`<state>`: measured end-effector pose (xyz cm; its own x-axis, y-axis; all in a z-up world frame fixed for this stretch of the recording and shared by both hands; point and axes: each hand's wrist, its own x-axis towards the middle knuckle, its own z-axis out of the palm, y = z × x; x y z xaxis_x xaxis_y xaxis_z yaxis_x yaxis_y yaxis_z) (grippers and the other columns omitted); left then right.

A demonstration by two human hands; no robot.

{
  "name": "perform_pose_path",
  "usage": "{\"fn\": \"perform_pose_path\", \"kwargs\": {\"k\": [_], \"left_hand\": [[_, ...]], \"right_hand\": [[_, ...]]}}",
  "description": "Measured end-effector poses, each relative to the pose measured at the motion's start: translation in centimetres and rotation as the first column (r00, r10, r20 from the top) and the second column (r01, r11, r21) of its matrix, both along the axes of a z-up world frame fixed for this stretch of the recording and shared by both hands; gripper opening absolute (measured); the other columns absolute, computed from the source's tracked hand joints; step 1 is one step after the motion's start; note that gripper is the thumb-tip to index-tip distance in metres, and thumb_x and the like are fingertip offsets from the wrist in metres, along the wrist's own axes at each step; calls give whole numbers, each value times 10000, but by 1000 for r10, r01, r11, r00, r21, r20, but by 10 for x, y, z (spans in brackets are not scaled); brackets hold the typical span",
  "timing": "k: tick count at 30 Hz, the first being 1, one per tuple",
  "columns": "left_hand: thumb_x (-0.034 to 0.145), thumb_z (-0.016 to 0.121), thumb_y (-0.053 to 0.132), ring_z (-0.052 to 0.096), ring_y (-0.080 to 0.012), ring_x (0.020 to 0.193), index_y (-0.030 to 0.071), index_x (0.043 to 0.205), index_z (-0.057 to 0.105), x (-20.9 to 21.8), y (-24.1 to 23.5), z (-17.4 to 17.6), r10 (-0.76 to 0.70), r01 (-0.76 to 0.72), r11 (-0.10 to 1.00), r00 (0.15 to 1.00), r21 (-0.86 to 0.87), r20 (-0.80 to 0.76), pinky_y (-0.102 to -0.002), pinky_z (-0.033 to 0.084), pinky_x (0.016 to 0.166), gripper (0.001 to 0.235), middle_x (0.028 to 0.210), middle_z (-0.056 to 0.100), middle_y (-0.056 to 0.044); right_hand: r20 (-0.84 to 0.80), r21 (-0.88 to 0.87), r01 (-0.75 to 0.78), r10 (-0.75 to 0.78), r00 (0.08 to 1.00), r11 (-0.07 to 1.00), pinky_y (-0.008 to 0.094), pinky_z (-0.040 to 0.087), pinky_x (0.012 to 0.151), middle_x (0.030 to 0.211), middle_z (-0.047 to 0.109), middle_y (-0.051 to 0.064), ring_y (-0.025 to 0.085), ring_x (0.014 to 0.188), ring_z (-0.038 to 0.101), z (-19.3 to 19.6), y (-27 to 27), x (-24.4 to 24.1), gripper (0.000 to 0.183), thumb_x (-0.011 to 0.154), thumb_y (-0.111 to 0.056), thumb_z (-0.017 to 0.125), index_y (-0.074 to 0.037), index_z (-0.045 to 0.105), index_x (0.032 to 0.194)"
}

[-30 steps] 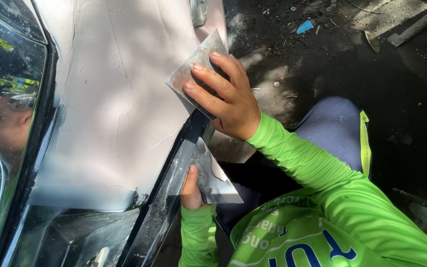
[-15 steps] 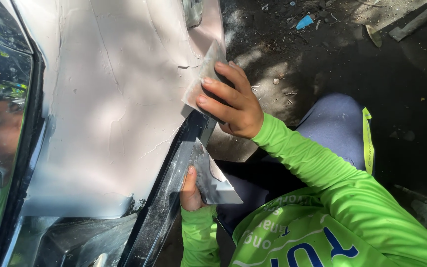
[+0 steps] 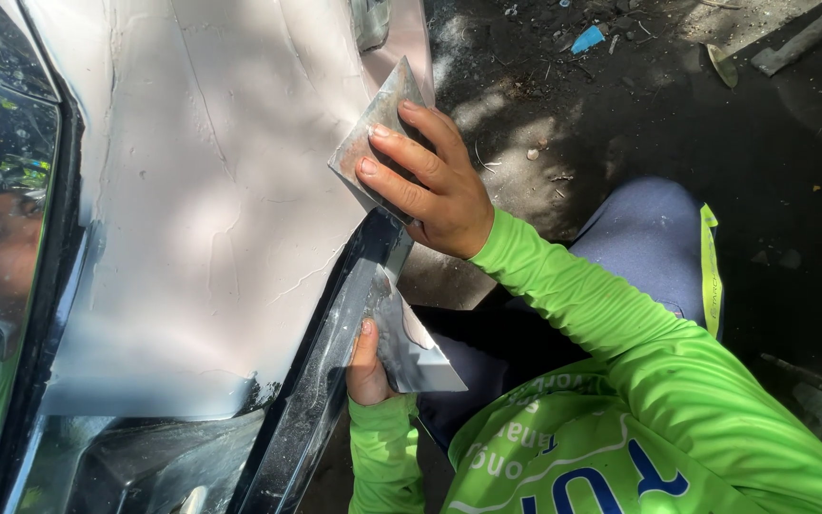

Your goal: The person sands the front bumper of a black car using a sanding block and sandpaper. They repeatedly rub the sanding block over the light-colored filler area, occasionally switching between two pieces of sandpaper to continue smoothing the surface.

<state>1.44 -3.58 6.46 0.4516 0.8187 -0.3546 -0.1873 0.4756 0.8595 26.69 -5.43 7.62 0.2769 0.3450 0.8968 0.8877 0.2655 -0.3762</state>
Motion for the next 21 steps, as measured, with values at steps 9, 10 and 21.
{"fn": "perform_pose_path", "kwargs": {"k": [9,10,21], "left_hand": [[978,579,215,626,-258,1153,-18,1419,528,-5,3,-11,-21,26,997,997,-68,70,-412,502,1021,501,1315,621,-153],[978,579,215,626,-258,1153,-18,1419,528,-3,3,-9,-21,26,997,997,-70,70,-412,502,1021,501,1315,621,-153],[995,561,232,619,-248,1189,-23,1439,527,0,0,-4,-57,68,993,992,-93,116,-400,495,1038,513,1366,609,-144]], "right_hand": [[-41,32,-100,102,994,994,559,425,1247,1544,485,94,407,1479,423,-28,6,2,582,929,2,867,-155,605,1425],[-42,30,-100,101,994,995,559,425,1247,1544,485,94,407,1479,423,-33,4,3,582,929,2,867,-155,605,1425],[-94,-9,-65,64,993,998,562,429,1233,1539,482,122,454,1453,439,0,-21,-4,601,872,68,766,-111,611,1424]]}}
